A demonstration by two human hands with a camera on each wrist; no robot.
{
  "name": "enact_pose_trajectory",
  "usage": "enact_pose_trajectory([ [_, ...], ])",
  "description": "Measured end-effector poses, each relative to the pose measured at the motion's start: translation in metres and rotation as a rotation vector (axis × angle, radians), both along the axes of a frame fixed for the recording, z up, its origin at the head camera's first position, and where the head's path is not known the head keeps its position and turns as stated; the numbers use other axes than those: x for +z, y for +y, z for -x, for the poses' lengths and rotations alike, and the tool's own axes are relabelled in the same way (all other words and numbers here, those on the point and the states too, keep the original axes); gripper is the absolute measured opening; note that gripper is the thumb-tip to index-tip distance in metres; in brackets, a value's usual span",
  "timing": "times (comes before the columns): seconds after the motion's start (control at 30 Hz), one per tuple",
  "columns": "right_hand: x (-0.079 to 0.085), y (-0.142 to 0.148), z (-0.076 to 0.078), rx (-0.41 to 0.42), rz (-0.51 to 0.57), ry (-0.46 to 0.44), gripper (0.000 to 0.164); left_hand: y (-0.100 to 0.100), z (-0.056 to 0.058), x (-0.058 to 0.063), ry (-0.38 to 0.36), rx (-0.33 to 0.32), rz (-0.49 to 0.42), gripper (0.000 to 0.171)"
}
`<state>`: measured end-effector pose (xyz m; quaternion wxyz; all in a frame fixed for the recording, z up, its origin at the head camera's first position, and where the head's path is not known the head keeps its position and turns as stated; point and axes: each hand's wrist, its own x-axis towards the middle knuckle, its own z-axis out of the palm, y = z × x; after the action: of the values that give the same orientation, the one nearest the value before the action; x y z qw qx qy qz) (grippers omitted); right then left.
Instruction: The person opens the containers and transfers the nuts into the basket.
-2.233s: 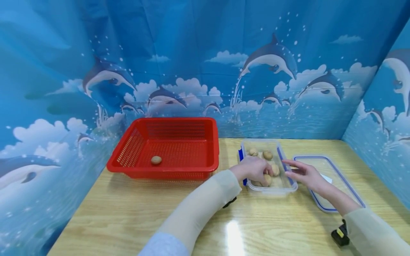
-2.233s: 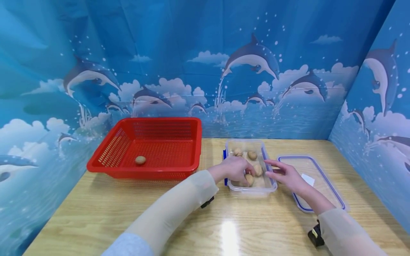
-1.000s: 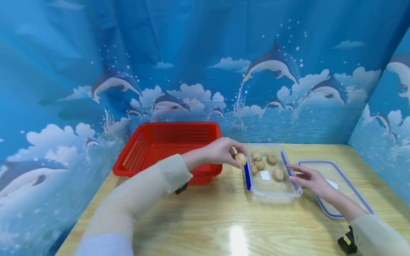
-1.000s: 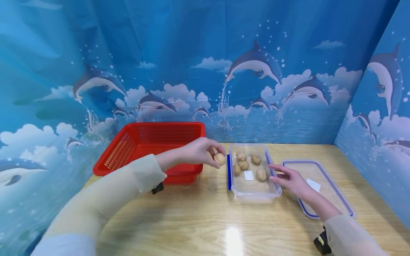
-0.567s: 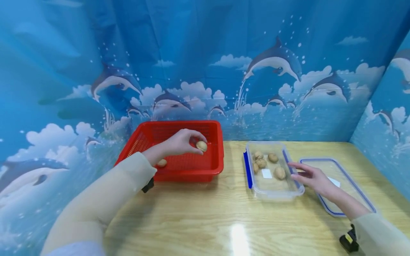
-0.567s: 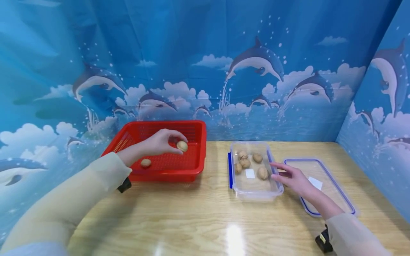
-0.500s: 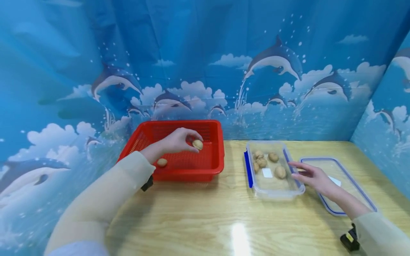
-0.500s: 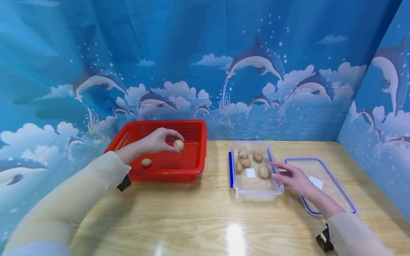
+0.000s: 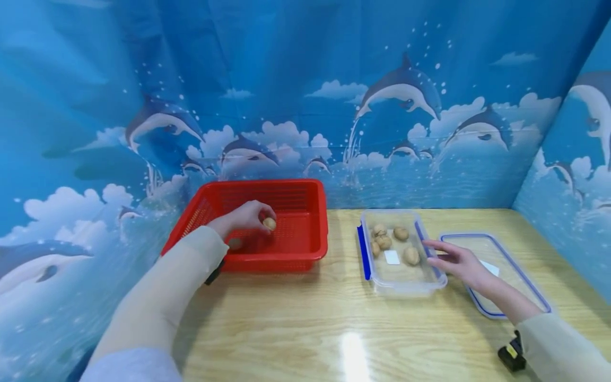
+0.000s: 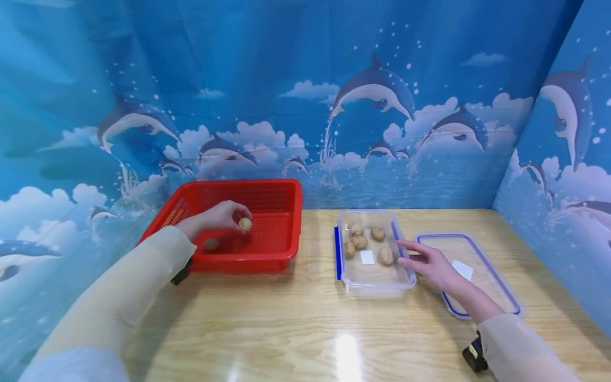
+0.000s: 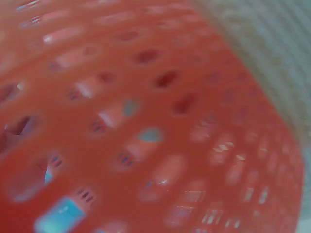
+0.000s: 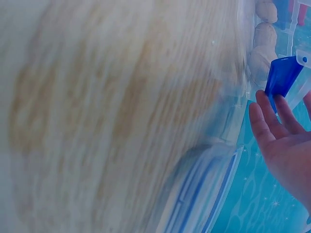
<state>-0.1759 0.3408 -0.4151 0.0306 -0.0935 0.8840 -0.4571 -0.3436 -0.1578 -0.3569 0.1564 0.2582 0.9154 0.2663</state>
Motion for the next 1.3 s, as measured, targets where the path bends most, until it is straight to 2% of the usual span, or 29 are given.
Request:
enact_pose_trajectory([
  [0.07,-0.001,0.000,0.000,-0.001,-0.002,0.002,0.057,-0.003,-0.001,-0.007,-0.043,0.009,0.009,0.032],
  [0.2,-0.002,0.000,0.000,0.003,-0.003,0.009,0.056,-0.006,-0.005,-0.015,-0.120,0.075,-0.008,0.031],
  [0.33,-0.003,0.001,0.001,0.003,0.003,0.009,0.056,-0.006,-0.007,-0.018,-0.154,0.123,-0.039,0.030],
  [0.47,-0.003,0.001,0.001,0.009,0.004,0.016,0.055,-0.005,-0.010,-0.019,-0.221,0.166,-0.076,0.030],
  [0.57,-0.003,0.000,0.001,0.010,0.005,0.021,0.055,-0.004,-0.011,-0.020,-0.244,0.188,-0.090,0.031],
  [0.87,-0.003,0.000,0.003,0.001,-0.005,0.018,0.055,-0.004,-0.014,-0.023,-0.255,0.240,-0.082,0.033],
  [1.03,-0.002,-0.002,0.003,0.012,0.004,0.020,0.054,-0.004,-0.016,-0.018,-0.310,0.269,-0.119,0.042],
  [1.07,-0.003,-0.002,0.003,0.011,0.006,0.019,0.054,-0.004,-0.016,-0.015,-0.304,0.262,-0.110,0.045],
  [1.13,-0.003,-0.002,0.002,0.010,0.003,0.016,0.054,-0.002,-0.015,-0.008,-0.252,0.206,-0.071,0.049],
  [1.23,-0.003,-0.002,0.002,0.004,-0.002,0.013,0.055,0.005,-0.010,0.006,-0.122,0.108,-0.029,0.049],
  [1.3,-0.003,-0.001,0.002,0.002,-0.009,0.013,0.056,0.010,-0.008,0.016,-0.042,0.051,-0.045,0.047],
])
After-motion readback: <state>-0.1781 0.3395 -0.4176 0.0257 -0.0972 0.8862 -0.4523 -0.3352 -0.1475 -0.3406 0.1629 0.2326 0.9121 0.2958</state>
